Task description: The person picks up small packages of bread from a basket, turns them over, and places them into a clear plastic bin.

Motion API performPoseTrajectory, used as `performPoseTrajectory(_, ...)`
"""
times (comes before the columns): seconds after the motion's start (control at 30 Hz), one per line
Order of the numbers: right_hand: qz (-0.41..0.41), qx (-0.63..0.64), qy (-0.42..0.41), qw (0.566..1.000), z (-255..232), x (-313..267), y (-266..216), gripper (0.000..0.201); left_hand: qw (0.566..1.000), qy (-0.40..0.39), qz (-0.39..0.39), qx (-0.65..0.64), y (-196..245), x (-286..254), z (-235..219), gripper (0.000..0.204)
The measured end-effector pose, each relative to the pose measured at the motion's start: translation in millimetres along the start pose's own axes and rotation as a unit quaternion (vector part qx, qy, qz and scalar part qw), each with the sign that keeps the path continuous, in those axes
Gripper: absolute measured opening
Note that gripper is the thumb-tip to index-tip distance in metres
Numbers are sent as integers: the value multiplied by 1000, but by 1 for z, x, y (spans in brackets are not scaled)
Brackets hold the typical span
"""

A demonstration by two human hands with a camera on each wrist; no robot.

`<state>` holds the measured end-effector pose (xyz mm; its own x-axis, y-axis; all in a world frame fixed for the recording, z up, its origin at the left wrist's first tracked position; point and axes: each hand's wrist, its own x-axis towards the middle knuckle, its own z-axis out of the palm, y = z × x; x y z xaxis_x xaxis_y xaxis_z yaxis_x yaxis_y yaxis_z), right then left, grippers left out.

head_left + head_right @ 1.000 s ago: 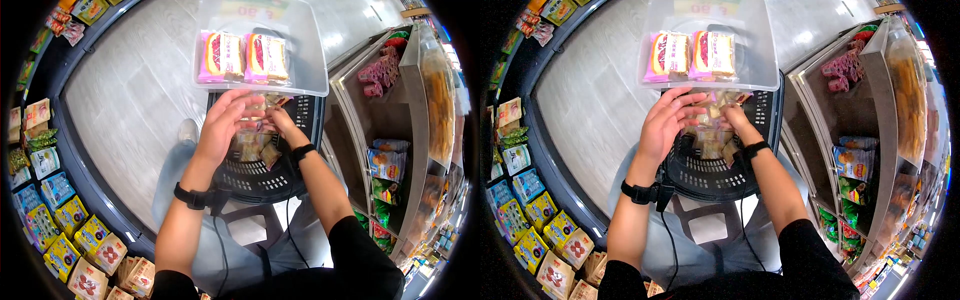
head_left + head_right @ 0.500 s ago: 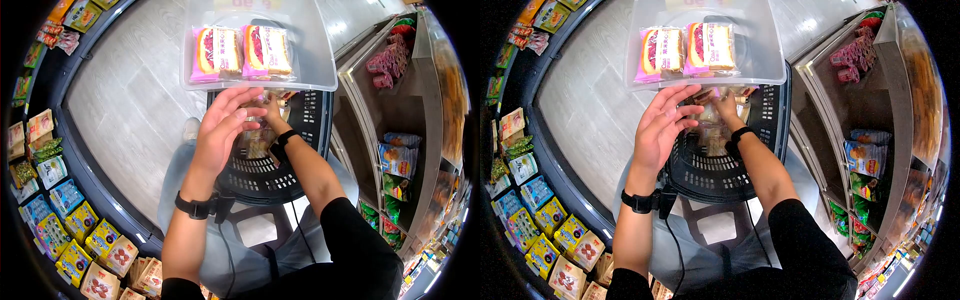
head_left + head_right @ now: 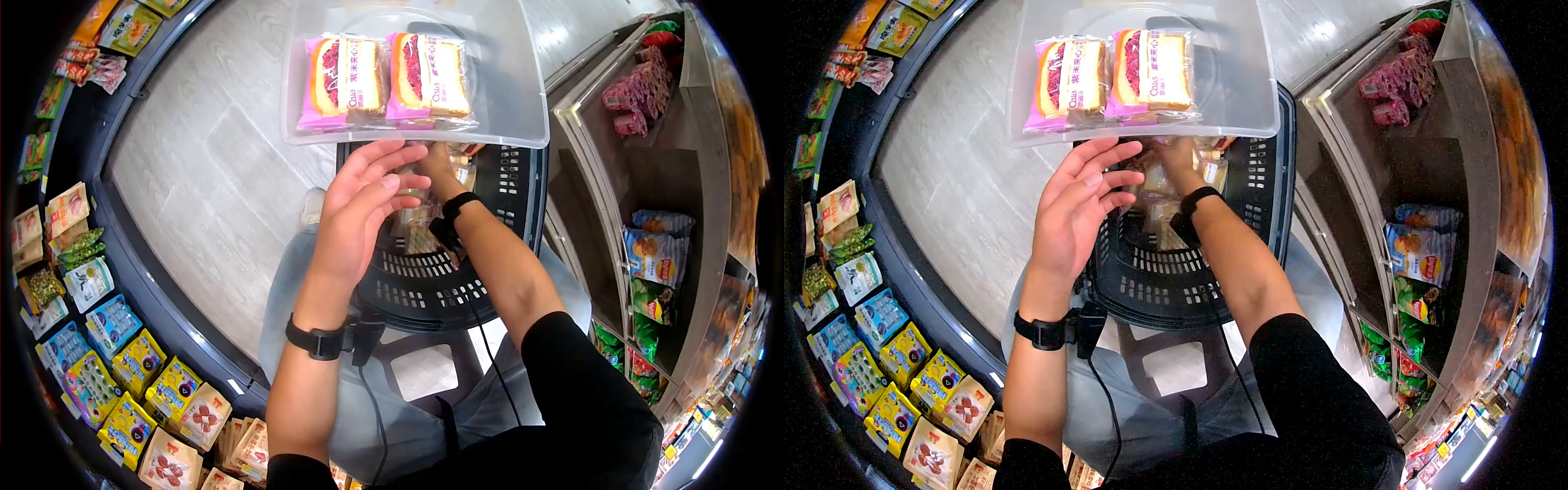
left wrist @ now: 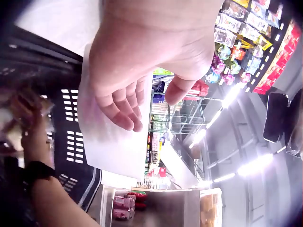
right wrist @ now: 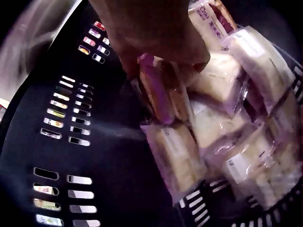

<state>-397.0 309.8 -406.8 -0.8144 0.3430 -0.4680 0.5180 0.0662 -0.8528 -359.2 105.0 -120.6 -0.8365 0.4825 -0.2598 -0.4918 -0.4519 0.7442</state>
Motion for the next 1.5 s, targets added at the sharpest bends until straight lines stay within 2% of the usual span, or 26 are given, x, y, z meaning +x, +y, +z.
performPoseTrajectory(0.2, -32, -89, 140, 986, 17, -9, 0, 64, 1000, 23, -13, 6, -1, 0, 0, 48)
performPoseTrajectory(0.27, -81, 29, 105, 991, 3, -10, 4, 62, 999, 39, -25, 19, -3, 0, -3, 45)
performPoseTrajectory(0.3, -82, 26, 104, 991, -3, -10, 5, 62, 997, 55, -38, 32, -4, 0, -4, 43)
performPoseTrajectory(0.37, 13, 78, 89, 993, -15, -15, 5, 50, 992, 83, -66, 66, -8, -1, -8, 40)
performPoseTrajectory(0.4, 11, 75, 89, 993, -23, -29, -9, 50, 984, 111, -97, 102, -11, -1, -9, 36)
performPoseTrajectory(0.47, 82, 40, 52, 994, -39, -67, -51, 39, 976, 113, -105, 156, -19, 0, -11, 35)
performPoseTrajectory(0.5, 97, 106, -13, 989, -49, -66, -40, 33, 964, 116, -115, 210, -23, 0, -12, 34)
performPoseTrajectory(0.53, 95, 104, -12, 990, -55, -72, -43, 33, 965, 115, -113, 208, -29, -1, -13, 34)
performPoseTrajectory(0.6, 165, 116, -56, 978, -68, -93, -51, 28, 918, 110, -50, 377, -42, -5, -14, 35)
performPoseTrajectory(0.63, 161, 145, -98, 971, -74, -101, -55, 28, 919, 111, -47, 375, -45, -6, -13, 35)
performPoseTrajectory(0.73, 175, 141, -114, 968, -83, -146, -98, 31, 763, 94, 40, 638, -54, -13, -4, 61)
performPoseTrajectory(0.77, 177, 126, -131, 967, -86, -151, -98, 38, 765, 99, 40, 636, -55, -15, 1, 61)
performPoseTrajectory(0.87, 176, 112, -150, 966, -97, -177, -106, 41, 648, 56, 133, 748, -57, -27, 19, 97)
performPoseTrajectory(0.9, 188, 129, -161, 960, -98, -197, -126, 42, 643, 36, 128, 754, -63, -29, 21, 108)
performPoseTrajectory(0.93, 190, 124, -164, 960, -100, -209, -128, 42, 645, 40, 125, 752, -68, -33, 22, 108)
performPoseTrajectory(1.03, 205, 156, -170, 951, -116, -232, -120, 41, 599, -5, 91, 796, -69, -44, 33, 107)
performPoseTrajectory(1.07, 207, 157, -168, 951, -120, -238, -118, 41, 600, -7, 90, 795, -69, -44, 35, 107)
performPoseTrajectory(1.13, 200, 192, -171, 945, -125, -246, -117, 41, 643, -67, 39, 762, -69, -45, 37, 108)
performPoseTrajectory(1.17, 218, 197, -202, 934, -132, -247, -122, 54, 642, -70, 37, 763, -68, -44, 38, 108)
performPoseTrajectory(1.2, 220, 200, -201, 934, -133, -247, -123, 54, 662, -77, 39, 745, -67, -43, 38, 107)
performPoseTrajectory(1.27, 166, 264, -168, 935, -133, -248, -128, 58, 682, -87, 39, 725, -69, -38, 37, 105)
performPoseTrajectory(1.33, 150, 238, -176, 943, -134, -249, -143, 58, 776, -84, 31, 624, -70, -31, 34, 107)
performPoseTrajectory(1.37, 174, 285, -191, 923, -135, -249, -153, 58, 828, -79, -16, 555, -63, -30, 37, 101)
performPoseTrajectory(1.4, 198, 331, -206, 899, -136, -247, -157, 60, 828, -79, -17, 555, -67, -28, 35, 101)
performPoseTrajectory(1.47, 181, 317, -214, 906, -137, -239, -147, 64, 934, -39, -13, 354, -79, -22, 27, 96)
performPoseTrajectory(1.5, 171, 288, -211, 918, -138, -238, -147, 63, 950, -36, -15, 311, -82, -19, 24, 87)
